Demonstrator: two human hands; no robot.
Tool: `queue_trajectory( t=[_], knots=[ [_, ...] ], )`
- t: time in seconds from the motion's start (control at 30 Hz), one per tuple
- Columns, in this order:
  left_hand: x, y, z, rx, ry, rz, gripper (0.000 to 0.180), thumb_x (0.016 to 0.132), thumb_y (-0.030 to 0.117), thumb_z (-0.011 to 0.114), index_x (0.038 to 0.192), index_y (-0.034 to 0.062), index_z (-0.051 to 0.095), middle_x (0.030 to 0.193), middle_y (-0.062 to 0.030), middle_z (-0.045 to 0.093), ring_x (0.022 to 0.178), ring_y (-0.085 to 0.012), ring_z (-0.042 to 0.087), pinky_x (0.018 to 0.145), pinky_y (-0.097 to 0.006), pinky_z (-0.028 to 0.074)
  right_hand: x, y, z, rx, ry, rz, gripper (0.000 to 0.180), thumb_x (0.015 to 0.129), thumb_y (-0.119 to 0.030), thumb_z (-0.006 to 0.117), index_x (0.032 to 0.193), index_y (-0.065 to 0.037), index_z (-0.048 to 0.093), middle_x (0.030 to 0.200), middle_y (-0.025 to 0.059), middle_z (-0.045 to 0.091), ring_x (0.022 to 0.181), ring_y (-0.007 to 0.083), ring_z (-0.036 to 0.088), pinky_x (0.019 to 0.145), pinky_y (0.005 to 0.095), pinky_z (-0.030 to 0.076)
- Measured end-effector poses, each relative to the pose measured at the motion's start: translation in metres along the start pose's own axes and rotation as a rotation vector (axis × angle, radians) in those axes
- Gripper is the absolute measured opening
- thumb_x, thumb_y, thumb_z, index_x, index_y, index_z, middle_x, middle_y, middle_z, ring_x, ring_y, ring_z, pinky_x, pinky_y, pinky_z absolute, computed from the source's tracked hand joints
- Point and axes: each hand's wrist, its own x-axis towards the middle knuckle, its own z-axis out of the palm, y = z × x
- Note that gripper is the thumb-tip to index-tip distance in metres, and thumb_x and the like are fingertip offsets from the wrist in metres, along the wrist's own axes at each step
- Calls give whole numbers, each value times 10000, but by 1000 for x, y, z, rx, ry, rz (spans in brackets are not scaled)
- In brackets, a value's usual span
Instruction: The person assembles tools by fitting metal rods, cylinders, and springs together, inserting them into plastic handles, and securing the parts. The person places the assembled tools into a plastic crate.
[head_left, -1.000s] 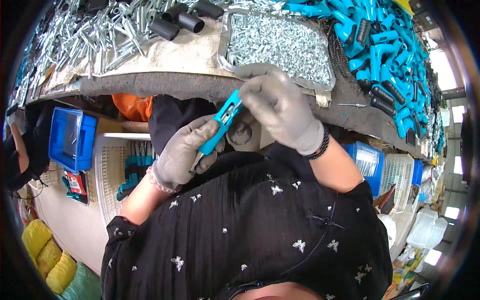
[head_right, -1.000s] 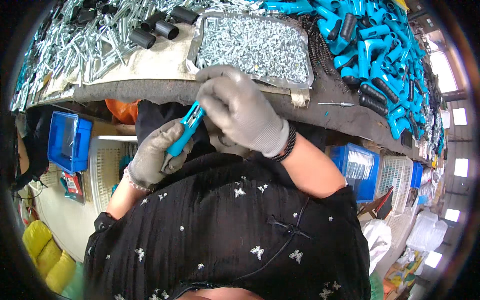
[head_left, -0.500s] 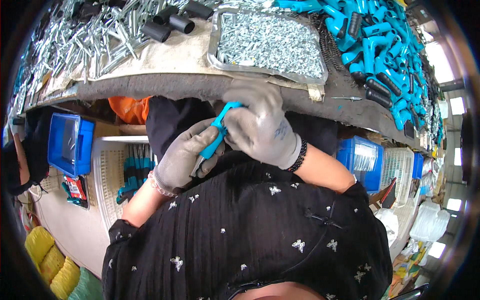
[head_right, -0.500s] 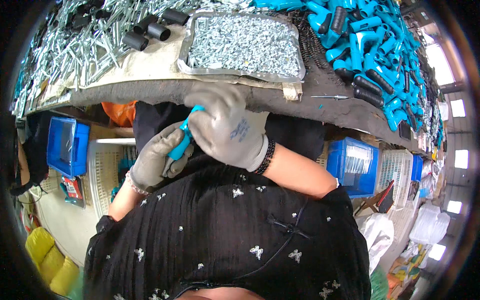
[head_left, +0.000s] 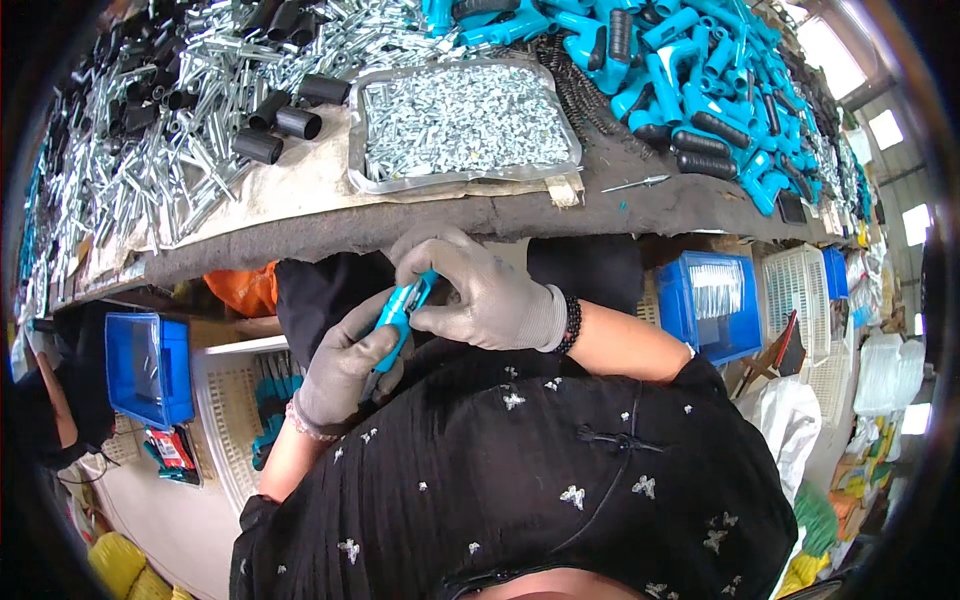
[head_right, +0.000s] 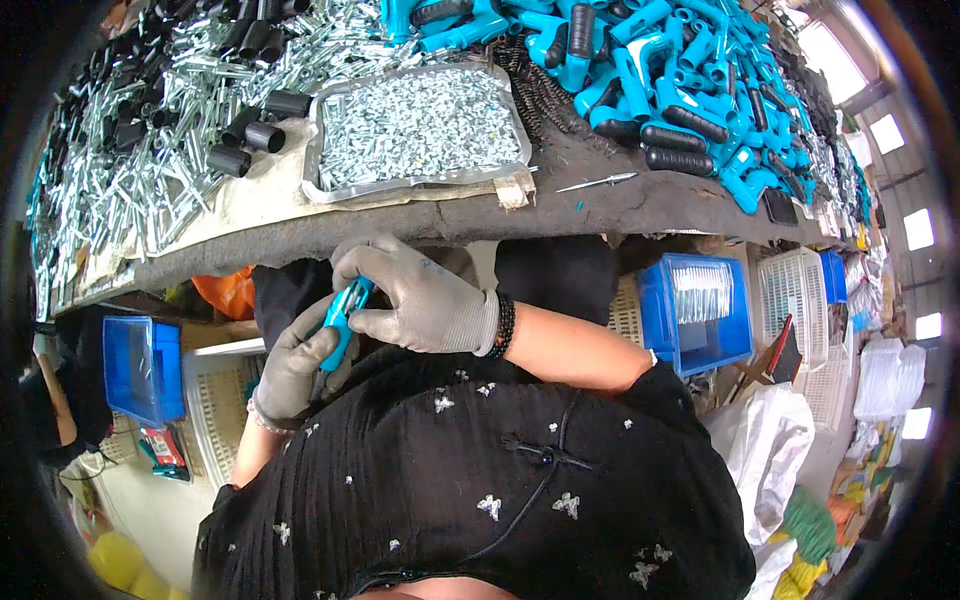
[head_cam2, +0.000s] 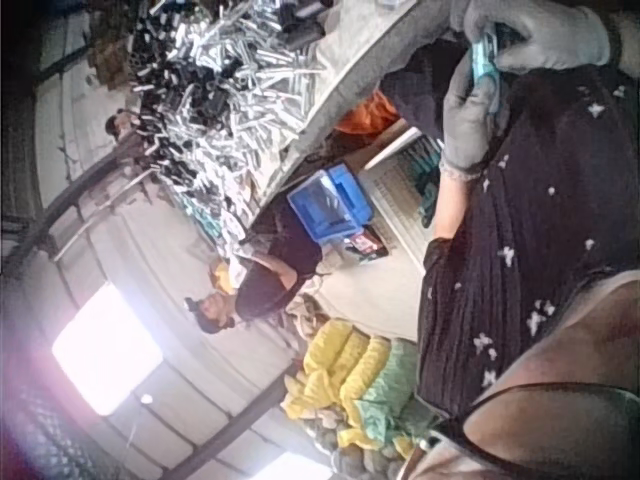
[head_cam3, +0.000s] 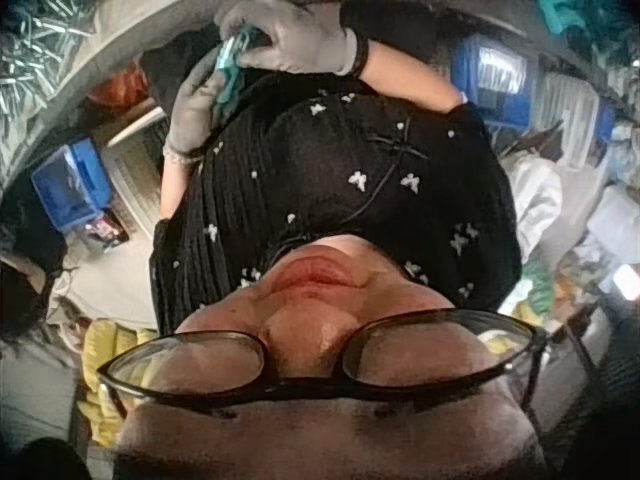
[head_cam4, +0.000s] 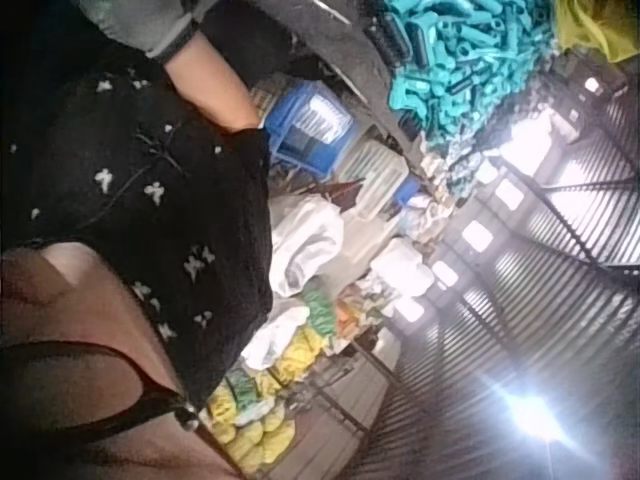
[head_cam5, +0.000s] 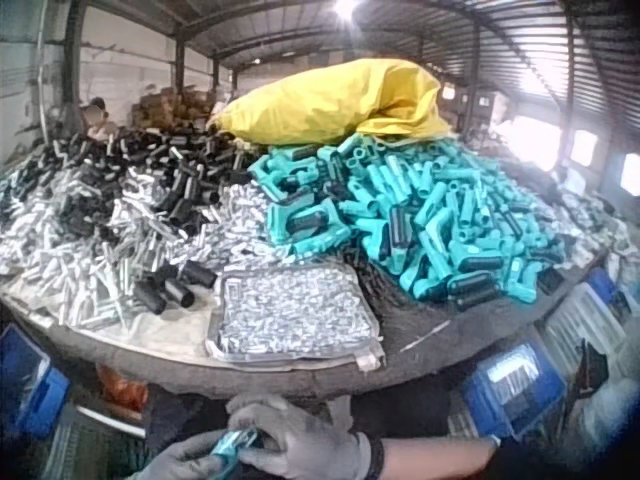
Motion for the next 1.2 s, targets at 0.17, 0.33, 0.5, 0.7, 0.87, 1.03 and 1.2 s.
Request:
queue_trajectory(
  t=[0.17, 0.33, 0.5, 0.7, 0.87, 1.03, 1.2],
  knots=[
    [-2, -7, -1, 12, 19, -60, 587, 954, 338, 636, 1417, 10, 484, 864, -20, 598, 608, -77, 514, 544, -218, 403, -8, 3, 0, 63, -75, 70, 151, 821, -90, 758, 942, -81, 668, 1119, 89, 527, 1067, 223, 547, 953, 342, 449],
    [-3, -10, 3, 28, 31, -50, 571, 940, 367, 658, 1364, 10, 522, 882, -22, 602, 668, -77, 510, 583, -217, 394, -14, 3, 1, -55, -75, 12, 130, 826, -92, 754, 933, -85, 681, 1107, 84, 520, 1061, 210, 536, 946, 337, 443],
    [-3, -13, -3, -32, -19, -106, 572, 961, 278, 650, 1442, 24, 474, 961, -26, 638, 779, -75, 552, 689, -226, 442, -17, -2, 0, 1, -97, 55, 133, 827, -130, 731, 912, -58, 658, 1086, 115, 530, 1018, 248, 566, 909, 348, 464],
    [-5, -13, 2, -56, 40, -147, 506, 970, 185, 640, 1423, 10, 497, 1018, -18, 650, 873, -85, 580, 790, -247, 461, -17, 0, -8, 5, -136, 25, 256, 811, -209, 784, 969, -53, 658, 1051, 123, 570, 1010, 246, 572, 886, 354, 464],
    [-7, -9, -2, 109, 3, -141, 479, 963, 161, 640, 1395, -9, 520, 1044, -26, 657, 922, -97, 592, 849, -258, 465, -16, -3, -11, 2, -222, 119, 337, 785, -255, 813, 1005, -51, 660, 946, 125, 608, 933, 272, 600, 837, 371, 476],
    [-5, -9, -8, 152, -48, -144, 459, 956, 126, 627, 1382, -14, 529, 1066, -35, 661, 952, -97, 593, 882, -265, 467, -21, -3, -4, -36, -166, 135, 360, 767, -250, 820, 1003, -37, 649, 938, 130, 612, 887, 286, 617, 796, 376, 486],
    [-3, -7, -5, 91, -82, -172, 461, 943, 119, 634, 1375, -7, 535, 1069, -38, 660, 952, -97, 592, 877, -268, 465, -21, -3, -11, -11, -215, 140, 349, 772, -244, 811, 993, -31, 646, 946, 134, 610, 892, 285, 621, 797, 379, 489]
  ],
)
